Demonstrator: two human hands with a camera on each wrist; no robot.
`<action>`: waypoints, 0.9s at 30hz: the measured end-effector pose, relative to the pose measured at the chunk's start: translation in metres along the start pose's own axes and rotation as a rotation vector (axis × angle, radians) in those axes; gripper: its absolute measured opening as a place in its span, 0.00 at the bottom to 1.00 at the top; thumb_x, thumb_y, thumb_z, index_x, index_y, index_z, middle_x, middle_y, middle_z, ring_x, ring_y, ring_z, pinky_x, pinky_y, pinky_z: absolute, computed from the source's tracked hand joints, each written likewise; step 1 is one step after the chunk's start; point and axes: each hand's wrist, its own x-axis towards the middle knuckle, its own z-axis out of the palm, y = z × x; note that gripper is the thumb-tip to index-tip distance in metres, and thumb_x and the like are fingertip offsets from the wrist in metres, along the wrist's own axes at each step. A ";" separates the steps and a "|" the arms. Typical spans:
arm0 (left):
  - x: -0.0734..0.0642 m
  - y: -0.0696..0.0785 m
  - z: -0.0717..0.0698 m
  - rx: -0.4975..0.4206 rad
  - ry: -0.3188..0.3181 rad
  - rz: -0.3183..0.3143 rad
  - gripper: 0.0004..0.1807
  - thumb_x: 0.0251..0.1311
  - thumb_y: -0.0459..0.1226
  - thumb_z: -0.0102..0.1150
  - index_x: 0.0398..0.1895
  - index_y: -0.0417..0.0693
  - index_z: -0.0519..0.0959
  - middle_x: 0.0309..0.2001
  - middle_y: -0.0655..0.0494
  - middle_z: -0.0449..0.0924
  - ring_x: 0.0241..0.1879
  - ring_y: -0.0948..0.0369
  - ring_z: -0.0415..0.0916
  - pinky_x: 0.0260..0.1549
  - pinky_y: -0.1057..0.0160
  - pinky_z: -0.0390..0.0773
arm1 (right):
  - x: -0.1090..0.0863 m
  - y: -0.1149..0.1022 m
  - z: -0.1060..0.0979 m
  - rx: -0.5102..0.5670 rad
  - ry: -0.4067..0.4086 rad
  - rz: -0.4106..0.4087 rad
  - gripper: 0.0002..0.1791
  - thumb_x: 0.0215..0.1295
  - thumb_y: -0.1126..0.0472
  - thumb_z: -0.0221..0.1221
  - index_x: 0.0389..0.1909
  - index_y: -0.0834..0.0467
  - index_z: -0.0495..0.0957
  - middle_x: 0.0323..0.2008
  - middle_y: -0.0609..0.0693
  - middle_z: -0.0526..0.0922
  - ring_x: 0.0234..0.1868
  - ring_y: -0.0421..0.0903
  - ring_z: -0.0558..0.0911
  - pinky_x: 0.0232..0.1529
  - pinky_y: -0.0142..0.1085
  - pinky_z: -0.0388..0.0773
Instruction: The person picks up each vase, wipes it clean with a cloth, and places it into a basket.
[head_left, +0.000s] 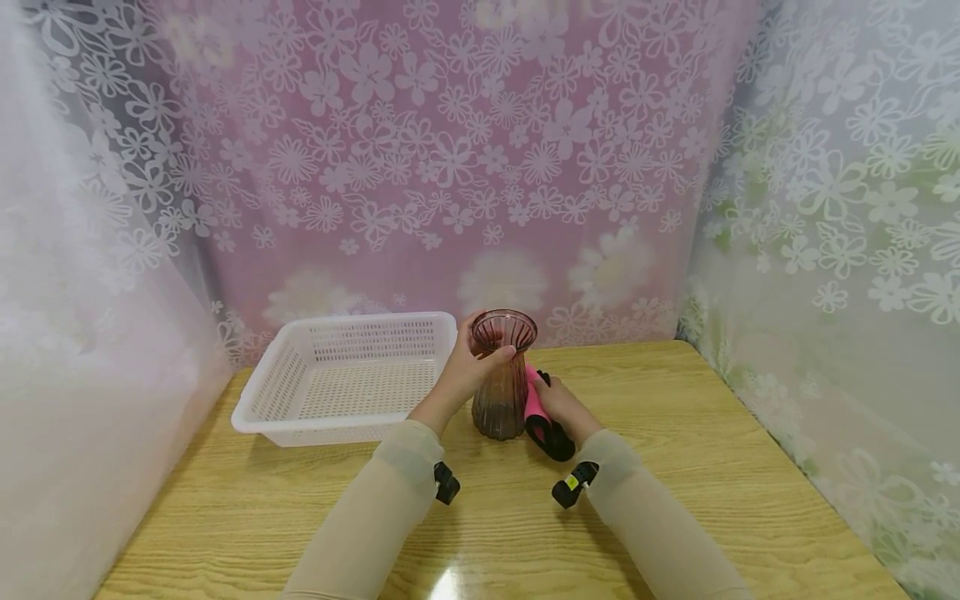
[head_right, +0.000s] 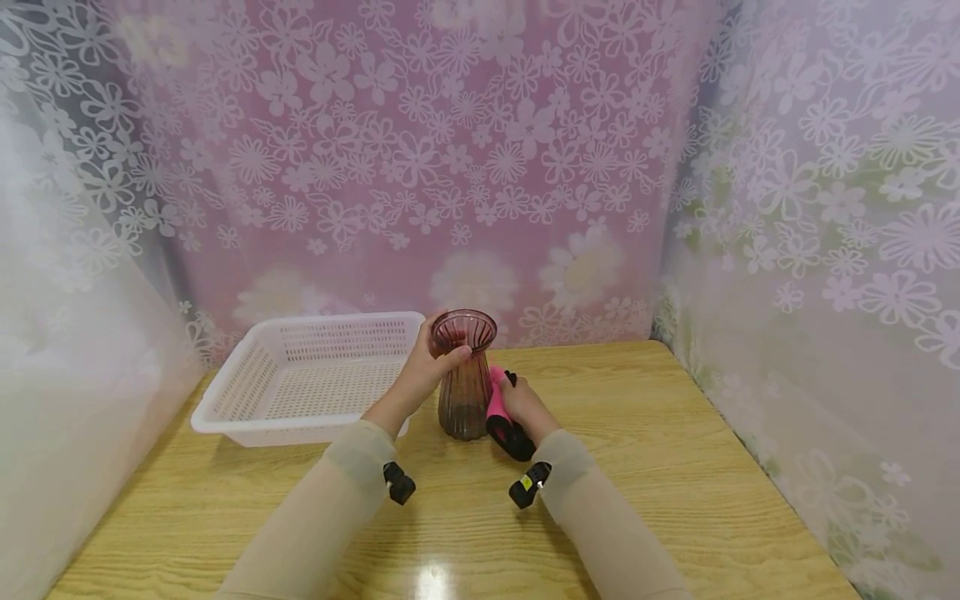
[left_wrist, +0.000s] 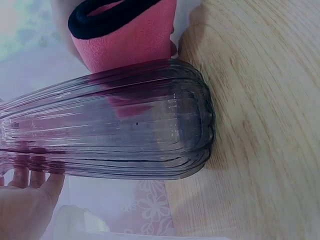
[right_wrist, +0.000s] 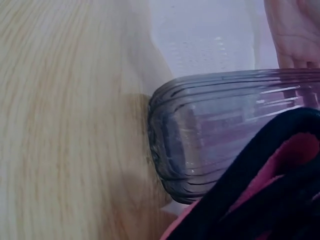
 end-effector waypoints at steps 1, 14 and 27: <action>0.000 0.000 0.000 0.003 0.002 -0.003 0.48 0.67 0.39 0.63 0.81 0.51 0.42 0.69 0.36 0.65 0.70 0.45 0.62 0.65 0.45 0.66 | 0.000 0.000 -0.001 -0.006 -0.004 0.000 0.29 0.82 0.47 0.35 0.57 0.70 0.66 0.40 0.60 0.72 0.43 0.54 0.75 0.51 0.46 0.69; 0.001 0.002 0.000 0.034 0.005 -0.034 0.48 0.67 0.41 0.63 0.81 0.53 0.42 0.72 0.38 0.62 0.71 0.47 0.61 0.66 0.45 0.65 | -0.004 0.001 -0.027 -0.013 0.013 0.040 0.33 0.81 0.48 0.36 0.71 0.72 0.54 0.55 0.68 0.69 0.53 0.59 0.71 0.58 0.51 0.68; 0.001 0.001 -0.001 0.013 0.008 -0.017 0.50 0.65 0.42 0.65 0.81 0.52 0.43 0.71 0.36 0.62 0.71 0.47 0.62 0.65 0.46 0.66 | -0.015 -0.019 -0.050 0.062 -0.008 0.030 0.36 0.82 0.46 0.34 0.77 0.67 0.46 0.60 0.67 0.66 0.54 0.57 0.71 0.56 0.48 0.69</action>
